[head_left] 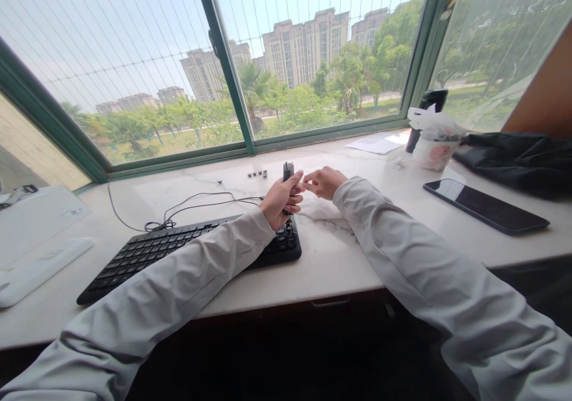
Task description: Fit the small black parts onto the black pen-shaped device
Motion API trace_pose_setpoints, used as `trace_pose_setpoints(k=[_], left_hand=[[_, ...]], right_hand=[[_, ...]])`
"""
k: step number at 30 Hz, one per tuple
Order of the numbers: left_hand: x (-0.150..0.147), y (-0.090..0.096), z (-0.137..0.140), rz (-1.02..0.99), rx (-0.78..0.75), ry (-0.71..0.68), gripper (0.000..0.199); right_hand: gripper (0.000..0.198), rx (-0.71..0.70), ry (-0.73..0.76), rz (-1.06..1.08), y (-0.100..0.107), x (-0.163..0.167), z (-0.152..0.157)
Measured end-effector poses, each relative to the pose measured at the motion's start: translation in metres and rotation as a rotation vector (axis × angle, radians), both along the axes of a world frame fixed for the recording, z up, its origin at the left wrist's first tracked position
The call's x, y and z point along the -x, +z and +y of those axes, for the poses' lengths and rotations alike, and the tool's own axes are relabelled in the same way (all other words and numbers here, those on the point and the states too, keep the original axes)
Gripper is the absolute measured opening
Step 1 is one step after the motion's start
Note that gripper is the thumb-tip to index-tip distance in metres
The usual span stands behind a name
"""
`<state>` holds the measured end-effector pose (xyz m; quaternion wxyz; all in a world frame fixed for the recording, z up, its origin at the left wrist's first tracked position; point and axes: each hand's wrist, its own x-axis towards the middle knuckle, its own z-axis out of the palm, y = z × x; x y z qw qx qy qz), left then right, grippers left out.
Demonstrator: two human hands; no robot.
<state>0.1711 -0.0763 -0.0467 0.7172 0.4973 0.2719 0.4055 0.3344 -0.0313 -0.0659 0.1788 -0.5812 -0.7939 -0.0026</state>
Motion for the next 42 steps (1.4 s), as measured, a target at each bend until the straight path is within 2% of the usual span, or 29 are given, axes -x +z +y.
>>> trace_pose_setpoints(k=[5, 9, 18, 25, 34, 42], left_hand=[[-0.001, -0.006, 0.001, -0.038, 0.058, -0.033, 0.04], [-0.003, -0.013, 0.001, 0.014, 0.087, -0.033, 0.038], [0.0, 0.002, -0.007, 0.165, -0.115, -0.067, 0.039], [0.003, 0.004, 0.001, 0.177, -0.165, -0.159, 0.041], [0.007, -0.001, 0.013, 0.065, 0.029, -0.181, 0.043], [0.005, -0.003, 0.009, -0.082, 0.159, -0.043, 0.036]], right_hand=[[0.034, 0.0, 0.027, 0.005, 0.0, -0.001, 0.0], [0.036, -0.027, 0.019, -0.007, -0.002, -0.002, 0.002], [0.023, -0.069, 0.006, -0.051, -0.007, -0.004, 0.009], [0.031, -0.064, -0.013, -0.049, -0.006, -0.004, 0.009], [0.035, -0.05, 0.036, -0.019, -0.004, -0.003, 0.005], [0.037, -0.018, 0.048, 0.003, -0.002, -0.003, 0.002]])
